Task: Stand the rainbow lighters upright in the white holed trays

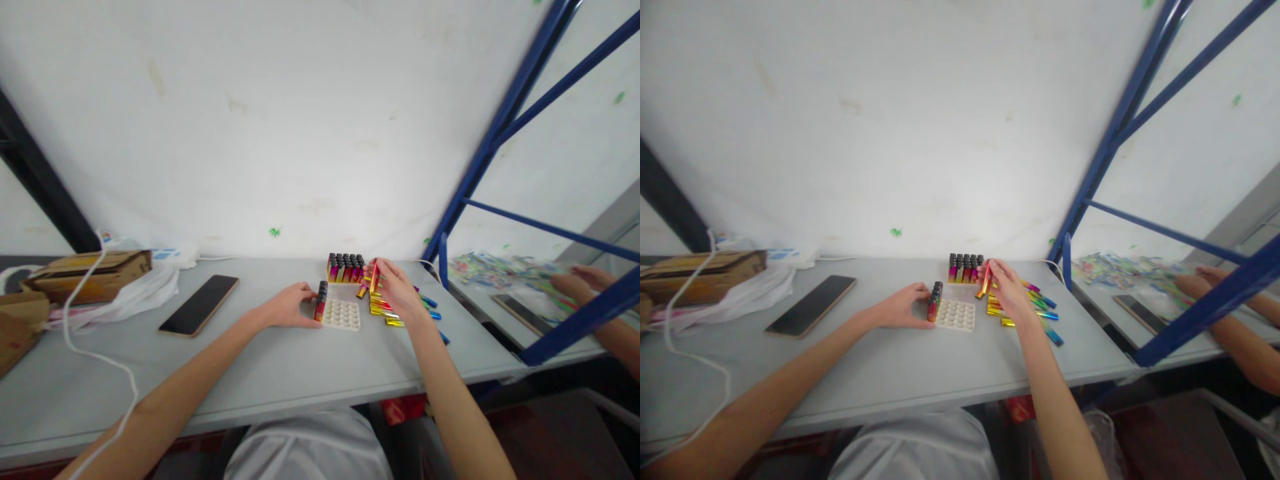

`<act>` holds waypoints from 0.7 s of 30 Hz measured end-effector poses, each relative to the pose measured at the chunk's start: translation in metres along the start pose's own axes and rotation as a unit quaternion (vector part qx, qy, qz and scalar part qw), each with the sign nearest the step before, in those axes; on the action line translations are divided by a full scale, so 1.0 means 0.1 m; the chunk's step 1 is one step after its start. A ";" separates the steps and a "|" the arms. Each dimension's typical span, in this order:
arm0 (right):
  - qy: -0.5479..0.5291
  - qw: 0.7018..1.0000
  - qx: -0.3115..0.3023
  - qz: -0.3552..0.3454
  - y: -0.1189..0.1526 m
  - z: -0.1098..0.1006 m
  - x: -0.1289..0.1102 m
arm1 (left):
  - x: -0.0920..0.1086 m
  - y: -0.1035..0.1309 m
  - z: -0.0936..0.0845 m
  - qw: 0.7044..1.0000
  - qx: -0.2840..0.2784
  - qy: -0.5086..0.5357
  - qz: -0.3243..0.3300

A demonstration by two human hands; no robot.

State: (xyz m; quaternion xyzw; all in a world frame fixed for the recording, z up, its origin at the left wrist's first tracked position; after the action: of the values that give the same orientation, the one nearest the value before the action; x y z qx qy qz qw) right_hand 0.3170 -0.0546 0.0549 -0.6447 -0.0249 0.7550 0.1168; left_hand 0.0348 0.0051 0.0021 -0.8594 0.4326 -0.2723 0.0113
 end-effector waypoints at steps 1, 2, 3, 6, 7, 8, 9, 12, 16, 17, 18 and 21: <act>-0.007 1.000 -0.017 0.005 0.03 0.09 0.01 | 0.01 0.00 0.00 1.000 -0.001 0.001 0.003; -0.010 0.999 -0.033 0.009 0.05 0.17 0.03 | 0.01 0.01 -0.01 1.000 -0.001 0.001 0.008; -0.007 0.999 -0.047 0.013 0.07 0.25 0.06 | 0.02 0.01 -0.01 1.000 -0.001 0.002 0.012; 0.021 0.998 -0.056 0.019 0.10 0.44 0.15 | 0.04 0.02 -0.03 1.000 -0.006 0.002 0.020; 0.034 0.998 -0.046 0.016 0.10 0.48 0.18 | 0.05 0.03 -0.03 1.000 -0.009 0.004 0.021; 0.049 0.998 -0.033 0.010 0.10 0.51 0.22 | 0.05 0.03 -0.03 1.000 -0.011 0.005 0.021; 0.068 0.998 -0.019 0.000 0.09 0.53 0.25 | 0.06 0.03 -0.03 1.000 -0.013 0.007 0.021; 0.137 0.990 0.016 -0.033 0.08 0.54 0.34 | 0.07 0.03 -0.03 1.000 -0.011 0.009 0.023; 0.217 0.973 0.039 -0.073 0.07 0.50 0.42 | 0.08 0.03 -0.03 1.000 -0.010 0.004 0.025; 0.228 0.969 0.043 -0.082 0.06 0.49 0.43 | 0.08 0.03 -0.03 1.000 -0.011 0.003 0.024; 0.237 0.966 0.044 -0.091 0.05 0.48 0.44 | 0.08 0.03 -0.03 1.000 -0.011 0.001 0.023; 0.260 0.961 0.005 -0.097 0.03 0.46 0.47 | 0.08 0.02 -0.03 1.000 -0.010 0.000 0.022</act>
State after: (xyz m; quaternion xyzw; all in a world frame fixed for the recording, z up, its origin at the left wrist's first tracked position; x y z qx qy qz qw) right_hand 0.2645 -0.0422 0.0170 -0.8125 -0.0528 0.5468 0.1951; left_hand 0.0351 -0.0014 0.0080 -0.8498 0.4539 -0.2677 0.0089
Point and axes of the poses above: each hand's wrist, its own y-axis away from the middle knuckle, its own z-axis out of the palm, x = y × z, the point moved 3 cm from there along -y, towards the middle knuckle, and after that the axes turned 2 degrees about x, right-handed, at the moved point
